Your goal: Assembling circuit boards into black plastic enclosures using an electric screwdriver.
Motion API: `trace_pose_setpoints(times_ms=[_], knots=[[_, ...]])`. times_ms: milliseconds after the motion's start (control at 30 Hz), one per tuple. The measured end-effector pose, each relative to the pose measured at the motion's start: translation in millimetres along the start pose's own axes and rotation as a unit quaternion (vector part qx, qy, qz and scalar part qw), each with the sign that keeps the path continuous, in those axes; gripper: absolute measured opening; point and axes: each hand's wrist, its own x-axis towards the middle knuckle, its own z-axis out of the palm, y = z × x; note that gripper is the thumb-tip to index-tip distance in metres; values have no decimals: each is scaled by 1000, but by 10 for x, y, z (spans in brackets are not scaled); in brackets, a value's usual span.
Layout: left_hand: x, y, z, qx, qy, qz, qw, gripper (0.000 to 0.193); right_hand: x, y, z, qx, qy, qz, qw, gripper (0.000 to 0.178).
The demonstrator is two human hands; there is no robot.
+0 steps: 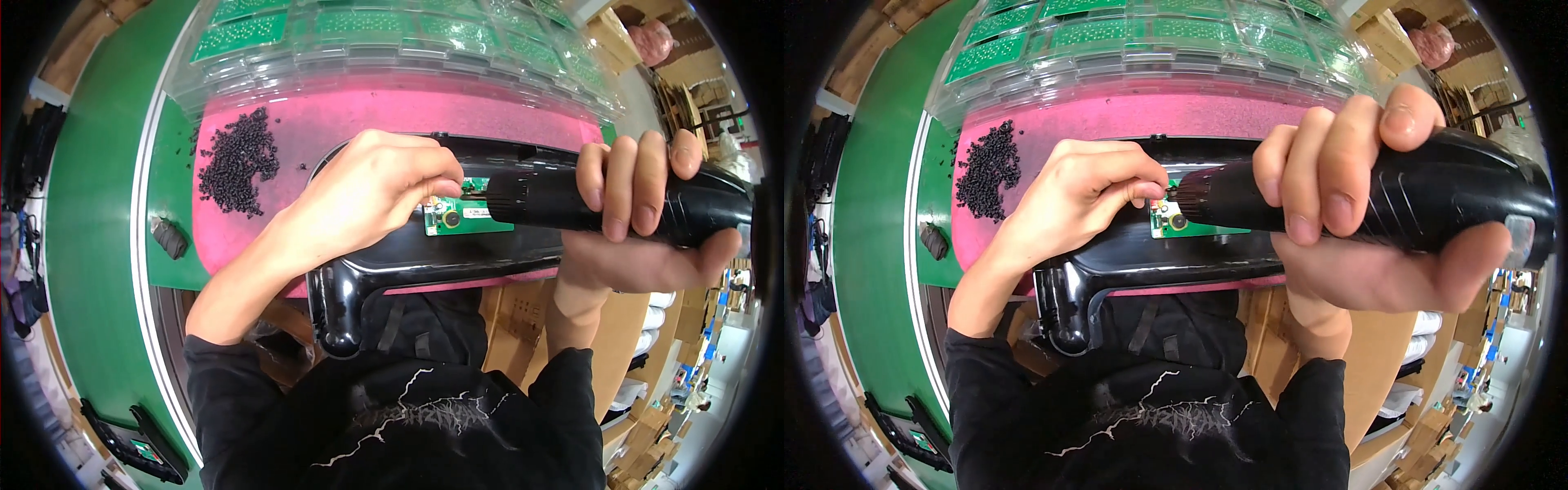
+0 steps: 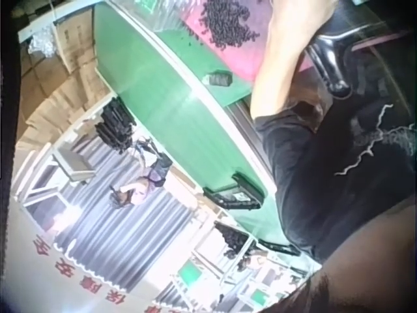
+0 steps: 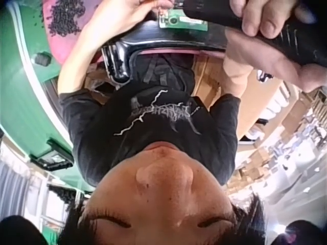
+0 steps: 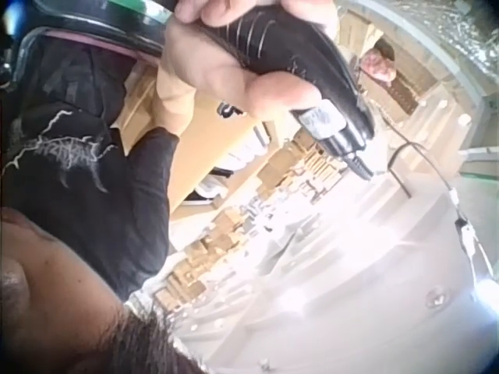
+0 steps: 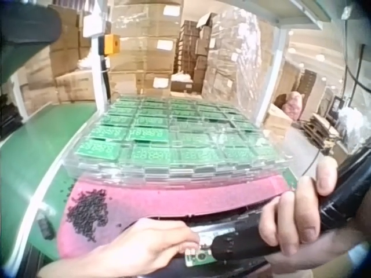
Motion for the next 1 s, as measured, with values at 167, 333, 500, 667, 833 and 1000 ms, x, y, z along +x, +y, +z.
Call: trace_pose_setpoints(times_ms=[167, 333, 500, 667, 833, 1000], knots=[[-19, -32, 41, 34, -5, 0, 999, 8, -86, -61, 9, -6, 21, -14, 1000, 56], [13, 102, -5, 15, -52, -36, 998, 10, -120, -39, -9, -5, -11, -44, 999, 58], [40, 110, 15, -68, -72, -81, 992, 13, -112, -27, -36, -39, -94, -47, 994, 61], [42, 137, 39, -9, -65, -91, 994, 13, -151, -62, -70, -56, -110, -53, 991, 62], [33, 151, 165, -47, -32, -81, 995, 10, -212, -104, -142, -52, -127, -46, 989, 63], [49, 122, 111, 98, 84, -13, 992, 15, -369, -104, -32, -120, 12, 78, 990, 62]])
